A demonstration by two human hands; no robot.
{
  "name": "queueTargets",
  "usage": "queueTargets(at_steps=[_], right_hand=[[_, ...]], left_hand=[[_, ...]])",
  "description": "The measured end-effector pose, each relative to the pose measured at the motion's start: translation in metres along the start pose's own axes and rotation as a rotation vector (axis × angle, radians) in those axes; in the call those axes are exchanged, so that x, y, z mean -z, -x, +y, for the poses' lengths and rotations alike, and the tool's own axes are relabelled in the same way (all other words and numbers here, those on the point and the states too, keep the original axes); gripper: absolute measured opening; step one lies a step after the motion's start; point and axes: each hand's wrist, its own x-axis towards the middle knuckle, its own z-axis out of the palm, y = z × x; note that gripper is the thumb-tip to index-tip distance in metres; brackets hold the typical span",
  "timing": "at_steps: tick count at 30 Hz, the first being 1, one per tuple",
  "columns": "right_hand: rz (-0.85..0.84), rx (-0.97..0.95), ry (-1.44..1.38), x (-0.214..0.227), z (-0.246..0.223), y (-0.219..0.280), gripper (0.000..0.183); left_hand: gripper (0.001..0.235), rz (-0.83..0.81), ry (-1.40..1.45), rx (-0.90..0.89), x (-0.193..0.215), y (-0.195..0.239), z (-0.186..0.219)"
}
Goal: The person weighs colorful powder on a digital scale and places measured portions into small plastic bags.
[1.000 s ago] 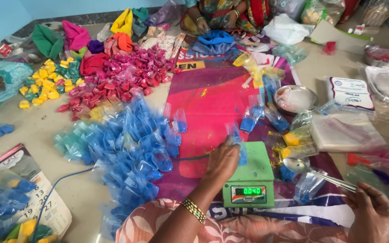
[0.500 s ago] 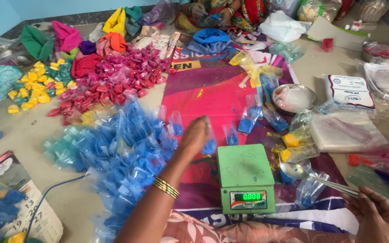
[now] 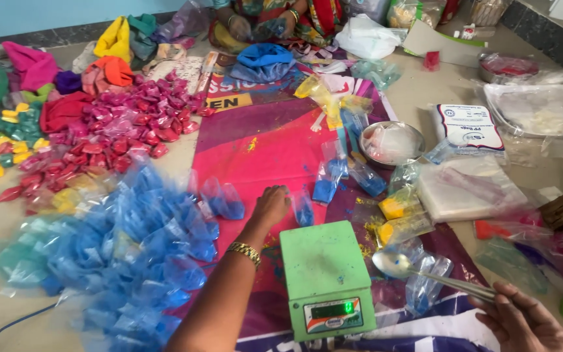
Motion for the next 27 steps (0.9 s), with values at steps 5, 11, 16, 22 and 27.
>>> queueTargets(at_steps=[5, 11, 16, 22, 27], right_hand=[[-0.111, -0.046, -0.052, 0.045, 0.077, -0.037, 0.029], [-0.072, -0.119, 0.002, 0.039, 0.074, -0.037, 0.031], [-0.028, -0.175, 0.034, 0.021, 0.056, -0.025, 0.031], [-0.061, -0.108, -0.007, 0.006, 0.034, -0.018, 0.027], [-0.025, 0.003, 0.012, -0.017, 0.0, 0.004, 0.018]], left_hand=[[0.047, -0.14, 0.205, 0.134, -0.038, -0.051, 0.019], [0.048, -0.308, 0.13, 0.22, -0.063, -0.089, 0.013], [0.035, -0.353, 0.177, 0.165, -0.087, -0.094, -0.017], [0.03, -0.054, 0.465, 0.045, 0.004, -0.023, 0.0], [0.038, 0.189, 0.214, -0.099, 0.123, 0.049, 0.02]])
